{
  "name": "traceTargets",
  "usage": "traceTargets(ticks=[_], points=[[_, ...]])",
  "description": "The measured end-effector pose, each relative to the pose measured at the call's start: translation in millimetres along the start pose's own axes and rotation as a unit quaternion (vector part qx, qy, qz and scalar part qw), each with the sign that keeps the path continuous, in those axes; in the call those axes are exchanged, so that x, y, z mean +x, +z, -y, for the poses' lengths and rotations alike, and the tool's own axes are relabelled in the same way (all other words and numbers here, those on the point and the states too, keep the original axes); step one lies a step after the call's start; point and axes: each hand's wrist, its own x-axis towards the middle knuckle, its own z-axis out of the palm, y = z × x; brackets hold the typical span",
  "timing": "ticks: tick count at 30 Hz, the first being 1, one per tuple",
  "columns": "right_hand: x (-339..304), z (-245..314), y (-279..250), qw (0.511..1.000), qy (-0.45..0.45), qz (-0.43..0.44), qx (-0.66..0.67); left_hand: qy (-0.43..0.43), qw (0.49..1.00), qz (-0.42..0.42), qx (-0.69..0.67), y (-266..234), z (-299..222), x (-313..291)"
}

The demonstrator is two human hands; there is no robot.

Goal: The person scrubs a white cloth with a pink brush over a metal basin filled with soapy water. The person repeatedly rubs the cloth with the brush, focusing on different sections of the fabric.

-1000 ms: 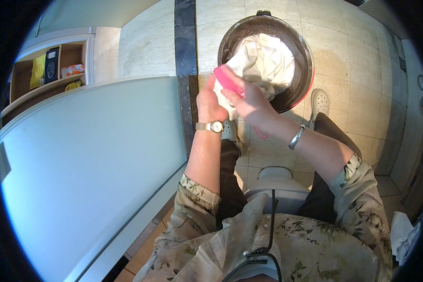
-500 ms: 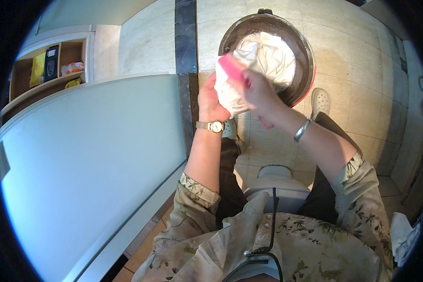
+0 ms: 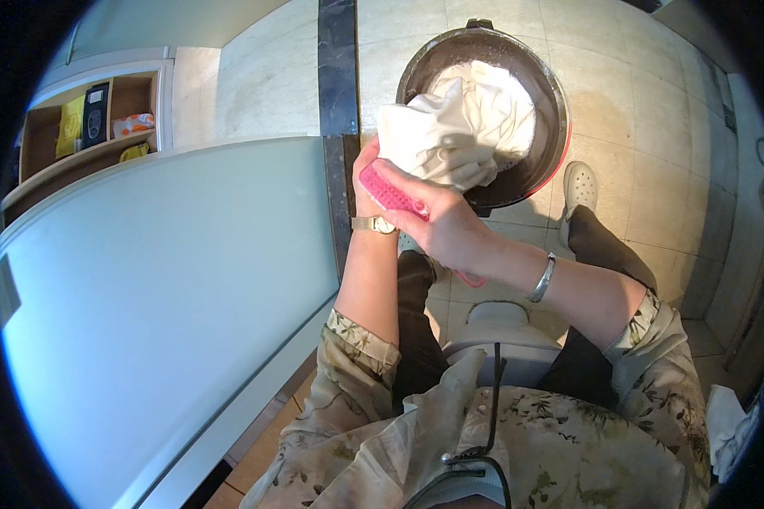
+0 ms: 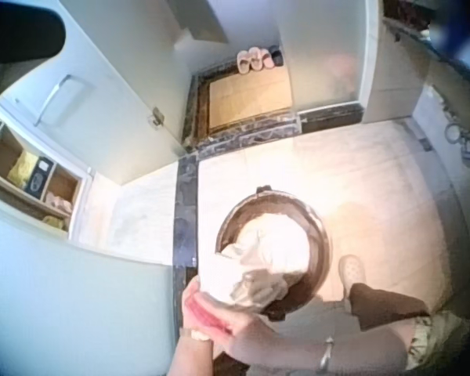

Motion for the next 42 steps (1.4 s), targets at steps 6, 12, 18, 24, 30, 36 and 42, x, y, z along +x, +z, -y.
traceTargets(ticks=[6, 12, 18, 24, 30, 36, 42], points=[[45.6, -23.2, -55.0, 0.96, 0.244, -0.085, 0.11, -0.007, 0.977, -0.152, 0.146, 27.9, 18.3, 8.3], [47.6, -27.2, -69.5, 0.951, 0.248, -0.111, 0.148, -0.011, 0.889, -0.261, 0.376, 2.7, 5.4, 4.0], [30.6, -5.2, -28.7, 0.945, 0.327, 0.022, 0.023, 0.067, 0.948, -0.19, 0.246, -10.1, -4.5, 6.1], [47.7, 4.4, -50.7, 0.914, 0.387, 0.118, -0.027, -0.039, 0.991, -0.108, 0.07, 7.9, 10.3, 3.1], [2.6, -26.1, 4.4, 0.999, 0.0, -0.027, 0.035, -0.091, 0.993, 0.063, -0.03, -5.0, -10.4, 0.2], [43.7, 0.9, -50.9, 0.92, 0.383, 0.081, 0.013, 0.03, 0.983, -0.108, 0.144, 13.6, 10.6, 8.2], [32.1, -6.6, -34.4, 0.95, 0.3, 0.056, -0.065, -0.019, 0.998, -0.034, 0.054, 8.3, 3.8, 4.2]])
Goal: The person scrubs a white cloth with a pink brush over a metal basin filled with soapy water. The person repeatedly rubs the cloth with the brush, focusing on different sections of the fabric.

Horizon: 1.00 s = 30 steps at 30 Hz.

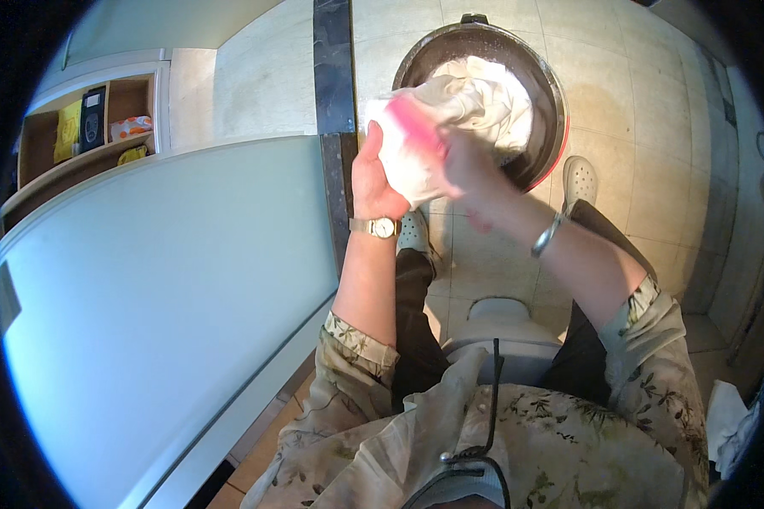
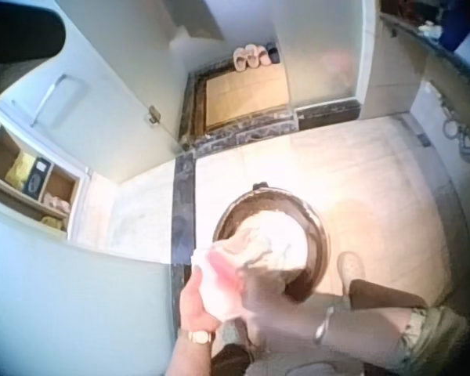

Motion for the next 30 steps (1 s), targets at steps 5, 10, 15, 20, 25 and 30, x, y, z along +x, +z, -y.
traceTargets(ticks=[5, 10, 15, 20, 25, 30], points=[[-2.4, 0.0, -4.0, 0.996, -0.016, -0.046, -0.08, 0.012, 1.0, -0.005, 0.012, -1.8, -4.0, 0.4], [-5.7, 4.4, -5.1, 0.992, -0.045, 0.022, 0.114, 0.03, 0.991, -0.092, 0.09, 9.0, 5.7, 0.4], [-6.8, -18.8, 27.8, 0.968, -0.235, -0.087, 0.029, 0.001, 1.0, 0.003, 0.026, -11.1, -9.6, -2.6], [11.6, -3.0, -10.1, 0.991, 0.061, -0.002, 0.12, 0.073, 0.98, -0.1, 0.153, 20.3, 12.3, 3.3], [-27.6, -11.4, 32.8, 0.967, -0.237, -0.067, 0.062, 0.015, 0.995, -0.028, 0.097, -6.1, -7.6, -3.5], [-0.1, 24.9, -21.7, 0.992, 0.105, 0.06, -0.022, 0.083, 0.981, -0.116, 0.132, 7.7, 4.0, 4.9]])
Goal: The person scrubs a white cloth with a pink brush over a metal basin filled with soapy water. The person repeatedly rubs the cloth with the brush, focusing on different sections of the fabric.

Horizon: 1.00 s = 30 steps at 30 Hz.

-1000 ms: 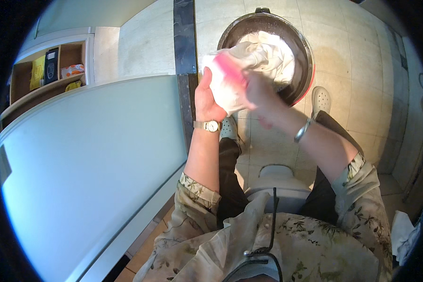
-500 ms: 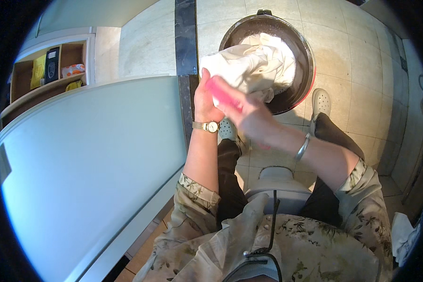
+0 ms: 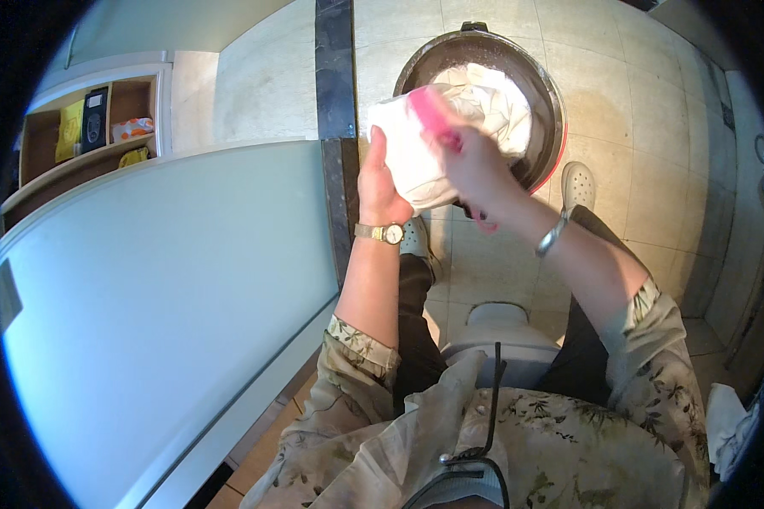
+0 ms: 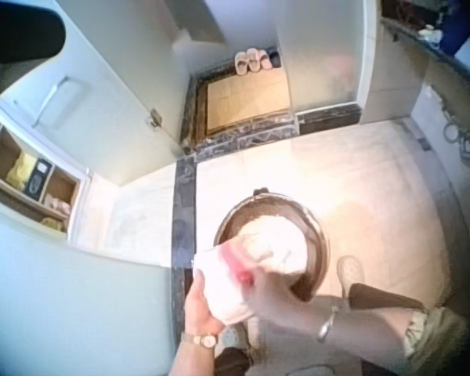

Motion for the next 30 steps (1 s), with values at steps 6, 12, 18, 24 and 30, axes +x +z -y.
traceTargets(ticks=[6, 12, 18, 24, 30], points=[[8.3, -28.6, 18.9, 0.995, -0.089, 0.001, 0.032, 0.018, 0.999, -0.013, 0.029, 1.7, -2.3, -4.3], [-20.3, -46.9, 70.8, 0.904, -0.404, -0.109, 0.085, -0.02, 0.994, 0.097, -0.038, 0.4, -12.8, -6.0], [-7.1, -14.8, 7.5, 0.995, -0.078, -0.02, 0.059, 0.031, 0.999, 0.004, 0.026, -0.4, -6.6, -0.2], [4.5, -21.5, 10.6, 0.996, -0.06, 0.033, 0.062, 0.044, 0.998, -0.022, 0.051, 1.6, -3.7, -3.4], [-22.4, -41.6, 61.8, 0.919, -0.362, -0.034, 0.15, 0.0, 0.999, 0.044, 0.009, -10.3, -16.3, -8.8]])
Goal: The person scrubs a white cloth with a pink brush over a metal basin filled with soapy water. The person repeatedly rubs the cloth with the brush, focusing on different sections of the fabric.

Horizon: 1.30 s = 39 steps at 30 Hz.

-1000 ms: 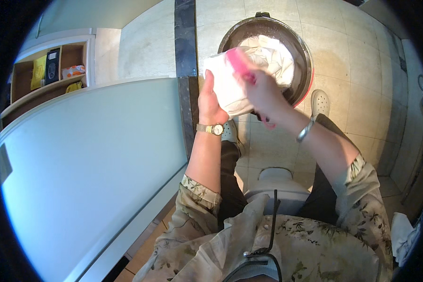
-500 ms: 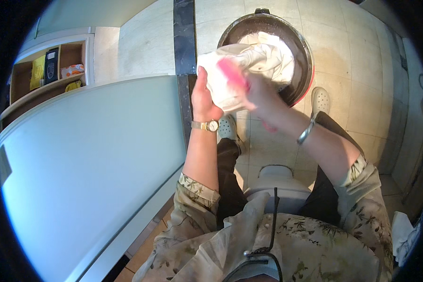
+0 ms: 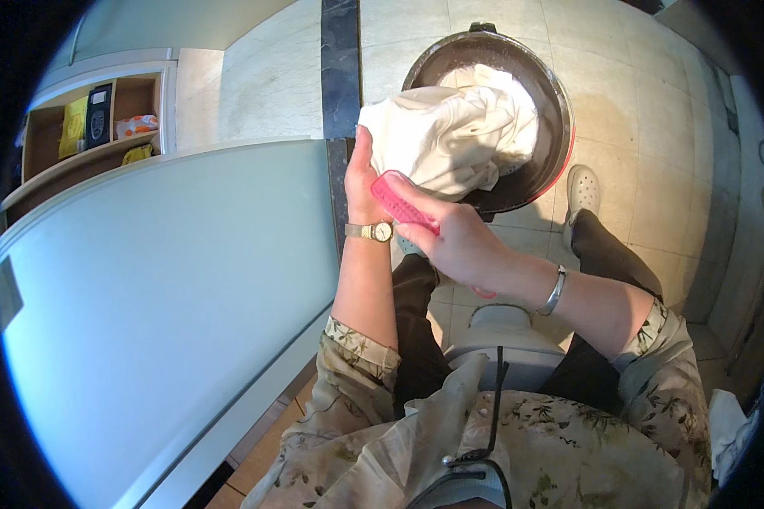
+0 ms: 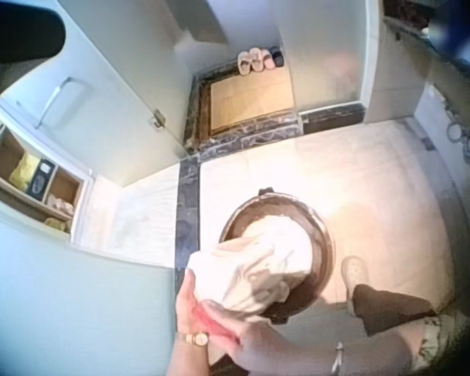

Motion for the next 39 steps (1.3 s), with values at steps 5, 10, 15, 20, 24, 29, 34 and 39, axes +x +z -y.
traceTargets(ticks=[5, 10, 15, 20, 24, 29, 34, 39], points=[[40.6, 10.4, -48.9, 0.963, 0.218, -0.016, -0.156, 0.044, 0.997, -0.03, 0.057, 20.8, 12.1, 6.7], [4.1, 5.4, -3.9, 0.99, -0.015, -0.049, -0.134, -0.021, 0.999, 0.029, -0.009, 7.3, 6.2, -0.2], [30.3, -1.1, -29.8, 0.972, 0.219, 0.024, 0.076, 0.031, 0.998, -0.024, 0.043, 17.8, 7.8, 7.7], [12.9, 8.8, -23.1, 0.985, 0.134, 0.037, -0.101, 0.015, 1.0, -0.014, 0.011, 2.6, 8.3, 5.4], [30.2, 15.3, -31.1, 0.978, 0.182, -0.03, -0.1, 0.054, 0.998, -0.02, 0.026, 11.1, 10.1, 9.0], [6.8, 1.1, -12.1, 0.992, 0.077, 0.001, -0.099, -0.018, 0.999, -0.032, -0.04, 0.8, 8.4, 2.5], [47.9, -2.1, -53.4, 0.972, 0.131, -0.192, 0.029, 0.02, 0.999, -0.004, -0.04, 25.1, 10.7, 4.0], [42.7, -3.7, -45.4, 0.932, 0.237, -0.181, 0.204, 0.006, 0.997, 0.033, -0.073, 19.2, 9.8, 5.4]])
